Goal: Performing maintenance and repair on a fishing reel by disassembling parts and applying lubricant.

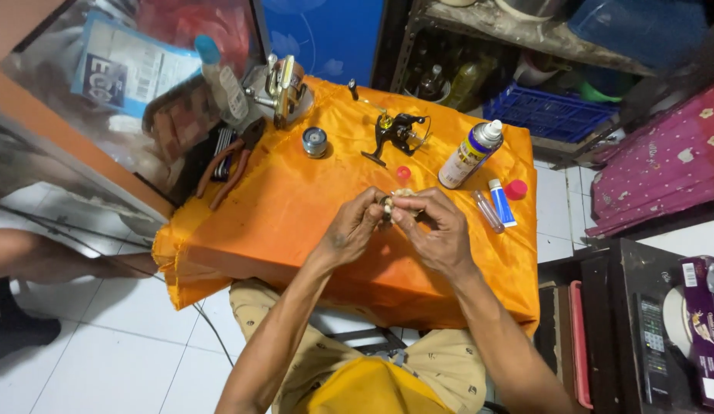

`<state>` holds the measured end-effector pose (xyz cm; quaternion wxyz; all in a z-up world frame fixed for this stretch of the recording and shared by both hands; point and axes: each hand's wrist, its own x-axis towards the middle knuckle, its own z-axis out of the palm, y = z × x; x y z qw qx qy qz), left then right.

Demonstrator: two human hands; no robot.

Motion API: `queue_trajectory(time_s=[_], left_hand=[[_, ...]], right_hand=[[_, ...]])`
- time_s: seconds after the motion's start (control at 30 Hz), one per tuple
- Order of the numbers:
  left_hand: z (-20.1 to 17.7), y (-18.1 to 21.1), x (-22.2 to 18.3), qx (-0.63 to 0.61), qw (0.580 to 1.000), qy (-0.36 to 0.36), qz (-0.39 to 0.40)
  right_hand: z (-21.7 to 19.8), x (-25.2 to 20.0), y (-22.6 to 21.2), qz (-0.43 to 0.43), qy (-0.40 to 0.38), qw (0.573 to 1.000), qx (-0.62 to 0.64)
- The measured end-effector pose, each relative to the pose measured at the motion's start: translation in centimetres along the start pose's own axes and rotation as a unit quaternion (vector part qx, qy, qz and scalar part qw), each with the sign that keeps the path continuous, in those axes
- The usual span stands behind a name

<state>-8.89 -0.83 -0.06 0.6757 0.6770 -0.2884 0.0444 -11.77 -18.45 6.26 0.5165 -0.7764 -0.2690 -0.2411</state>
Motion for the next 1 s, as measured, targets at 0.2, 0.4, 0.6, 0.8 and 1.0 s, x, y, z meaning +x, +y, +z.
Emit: queue_trajectory(time_s=[0.2, 0.4, 0.6, 0.8, 1.0], left_hand=[[0.7, 1.0, 0.3, 0.009, 1.0, 0.003, -0.014], [0.1, 2.9, 0.4, 0.028, 0.995, -0.008, -0.1], [-0.7, 2.9, 1.0, -0.253, 0.908, -0.146, -0.3], [0.3, 4.4, 2.0, -0.034, 0.984, 0.011, -0.176], [2.4, 2.2, 2.7, 0.112, 0.983, 0.137, 0.045]], right_hand=[[-0.5, 1.4, -2.2, -0.1, -0.021, 0.994, -0.039], [-0.6, 1.7, -1.7, -0.231, -0.103, 0.962, -0.099], [-1.8, 4.5, -1.8, -0.383, -0.206, 0.895, -0.1], [-1.2, 3.9, 0.1, -0.305, -0.121, 0.937, -0.123], [1.9, 0.4, 0.6, -0.094, 0.1, 0.989, -0.048]])
